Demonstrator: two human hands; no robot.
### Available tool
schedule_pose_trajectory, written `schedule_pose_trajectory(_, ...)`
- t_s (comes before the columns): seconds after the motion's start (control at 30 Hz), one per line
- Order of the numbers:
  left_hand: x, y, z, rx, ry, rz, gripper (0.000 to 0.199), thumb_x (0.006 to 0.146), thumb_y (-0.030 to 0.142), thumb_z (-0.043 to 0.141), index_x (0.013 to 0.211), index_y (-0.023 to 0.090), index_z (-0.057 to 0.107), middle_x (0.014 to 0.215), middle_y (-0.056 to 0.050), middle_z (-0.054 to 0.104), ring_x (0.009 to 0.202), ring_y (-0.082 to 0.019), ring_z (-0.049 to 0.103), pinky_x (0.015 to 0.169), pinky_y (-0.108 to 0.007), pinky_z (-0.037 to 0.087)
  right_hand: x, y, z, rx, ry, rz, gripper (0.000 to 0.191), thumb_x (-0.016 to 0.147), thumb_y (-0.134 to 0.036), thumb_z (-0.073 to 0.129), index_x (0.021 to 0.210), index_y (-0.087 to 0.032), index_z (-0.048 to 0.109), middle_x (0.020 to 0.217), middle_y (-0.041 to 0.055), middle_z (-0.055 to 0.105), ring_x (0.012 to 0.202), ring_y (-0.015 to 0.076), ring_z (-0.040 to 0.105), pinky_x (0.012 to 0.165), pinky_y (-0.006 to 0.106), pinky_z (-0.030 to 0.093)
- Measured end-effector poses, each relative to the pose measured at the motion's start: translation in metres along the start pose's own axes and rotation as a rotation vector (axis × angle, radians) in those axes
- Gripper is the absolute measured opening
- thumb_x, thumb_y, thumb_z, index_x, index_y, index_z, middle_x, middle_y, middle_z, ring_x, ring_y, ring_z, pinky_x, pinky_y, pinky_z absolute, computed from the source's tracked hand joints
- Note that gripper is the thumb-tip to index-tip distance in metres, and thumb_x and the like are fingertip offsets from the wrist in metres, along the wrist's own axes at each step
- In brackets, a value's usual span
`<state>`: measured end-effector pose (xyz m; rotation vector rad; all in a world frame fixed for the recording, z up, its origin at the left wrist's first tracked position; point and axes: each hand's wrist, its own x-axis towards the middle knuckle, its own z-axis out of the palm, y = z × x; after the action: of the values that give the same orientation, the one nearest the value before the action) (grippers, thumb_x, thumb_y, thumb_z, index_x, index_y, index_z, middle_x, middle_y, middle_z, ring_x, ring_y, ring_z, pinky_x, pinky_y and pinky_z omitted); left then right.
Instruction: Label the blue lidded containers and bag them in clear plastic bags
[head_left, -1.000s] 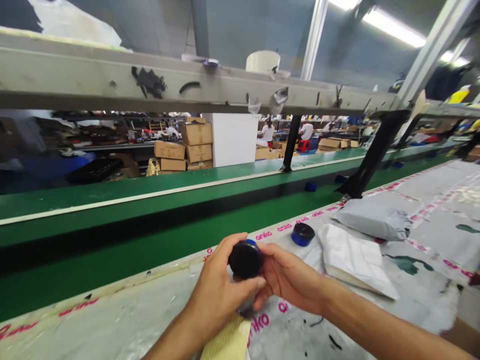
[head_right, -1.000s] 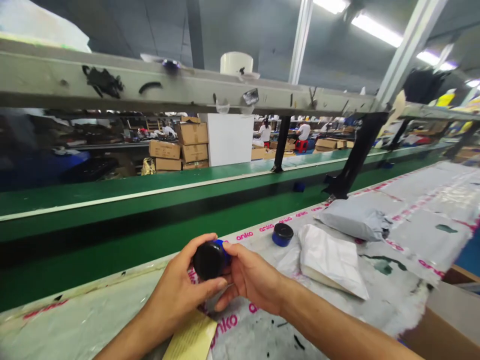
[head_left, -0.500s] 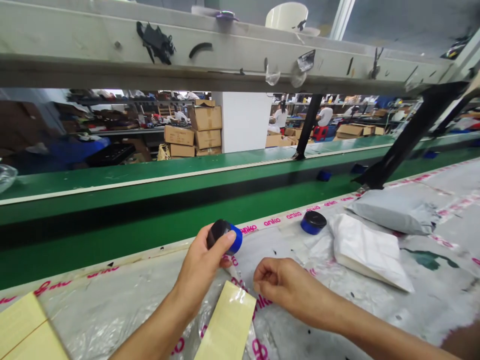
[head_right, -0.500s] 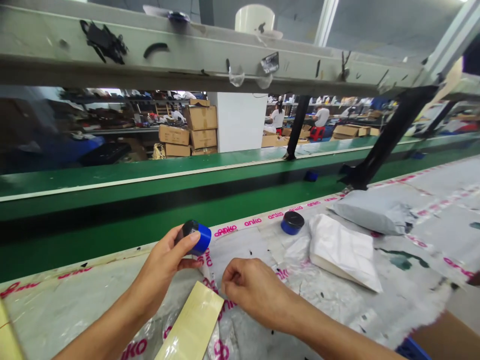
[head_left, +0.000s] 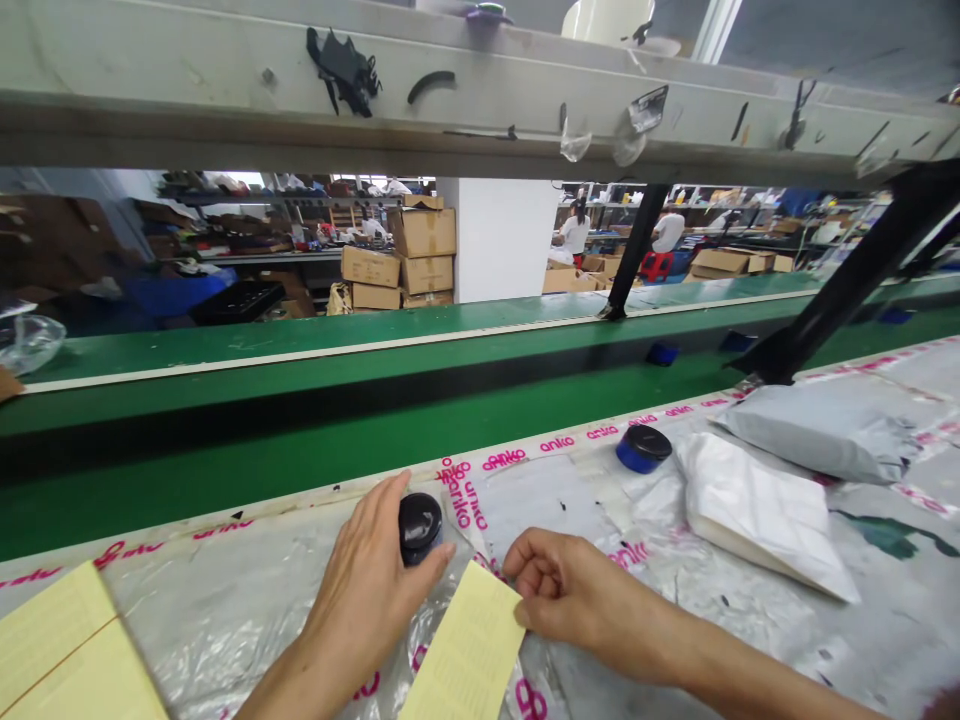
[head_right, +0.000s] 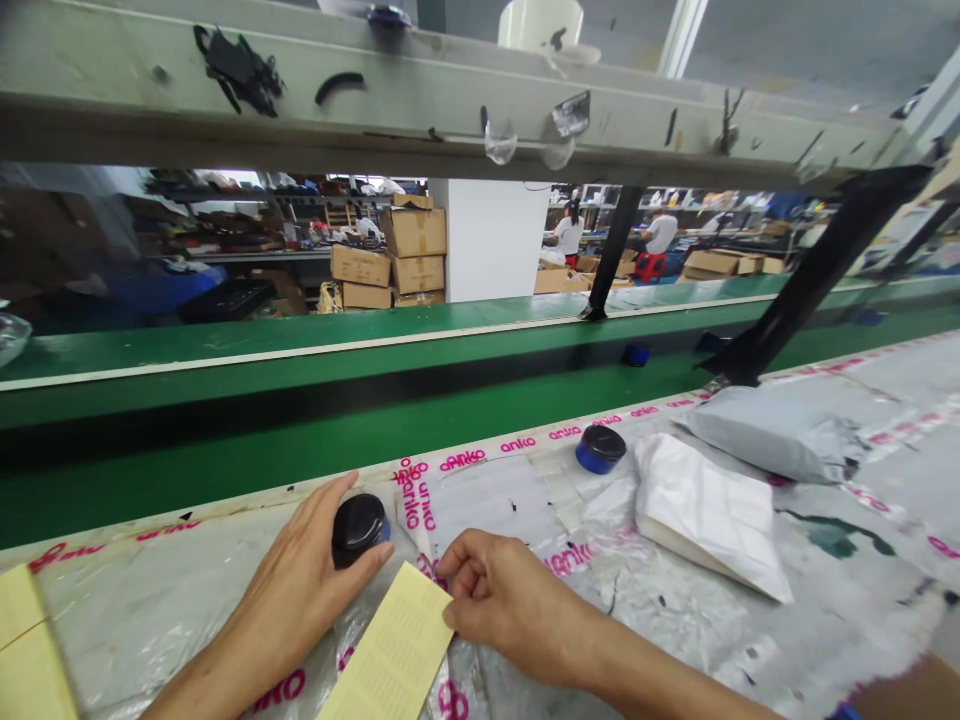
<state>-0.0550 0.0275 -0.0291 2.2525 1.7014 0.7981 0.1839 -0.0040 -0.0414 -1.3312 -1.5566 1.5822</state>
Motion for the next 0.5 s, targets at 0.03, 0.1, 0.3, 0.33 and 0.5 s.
schedule_pose_trajectory(0.03,-0.002,0.002,-0.001,-0.024,0.043,0.05,0.056,0.09,0.04,0.059,0.14,0.019,0.046,0.146,-0.014,0.05,0.135,-0.033,0.046,0.111,-0.052,0.039,-0.002,-0.002,-0.002,0.033,-0.007,-0.004,0.023,0.074,-0.007,0.062,0.093,-0.018,0.064,0.076,-0.0032,0.06,0.067,0.0117,0.053,0.059,0.023,0.039)
schedule_pose_trajectory(0.1,-0.008,0.013,-0.004,-0.122,0.086,0.168,0.045,0.093,0.035,0.055,0.137,0.025,0.051,0.145,-0.009,0.051,0.135,-0.029,0.046,0.111,-0.048,0.04,-0.007,-0.009,-0.007,0.054,-0.022,-0.025,0.019,0.074,-0.007,0.064,0.091,-0.017,0.064,0.076,-0.0035,0.059,0.067,0.0109,0.052,0.059,0.022,0.038)
schedule_pose_trajectory(0.3,-0.02,0.056,-0.005,-0.551,-0.159,-0.132,0.039,0.081,0.032,0.063,0.119,0.027,0.067,0.108,-0.005,0.073,0.094,-0.024,0.067,0.085,-0.036,0.053,-0.01,-0.021,-0.016,0.213,-0.099,-0.096,0.015,0.078,-0.014,0.07,0.091,-0.015,0.063,0.077,-0.0017,0.06,0.071,0.0117,0.051,0.063,0.022,0.039)
schedule_pose_trajectory(0.33,-0.019,0.059,-0.002,-0.653,-0.221,-0.229,0.037,0.08,0.033,0.064,0.115,0.024,0.069,0.101,-0.005,0.074,0.089,-0.024,0.068,0.081,-0.034,0.053,-0.009,-0.021,-0.016,0.239,-0.108,-0.099,0.015,0.078,-0.016,0.071,0.091,-0.015,0.063,0.079,-0.0007,0.061,0.072,0.0122,0.052,0.064,0.023,0.04)
schedule_pose_trajectory(0.5,-0.017,0.056,0.009,-0.99,-0.45,-0.477,0.03,0.076,0.045,0.072,0.079,0.015,0.069,0.069,-0.003,0.068,0.064,-0.015,0.059,0.06,-0.025,0.044,-0.006,-0.014,-0.013,0.239,-0.057,-0.093,0.014,0.077,-0.016,0.071,0.088,-0.014,0.064,0.076,-0.0008,0.061,0.069,0.0119,0.052,0.062,0.023,0.038)
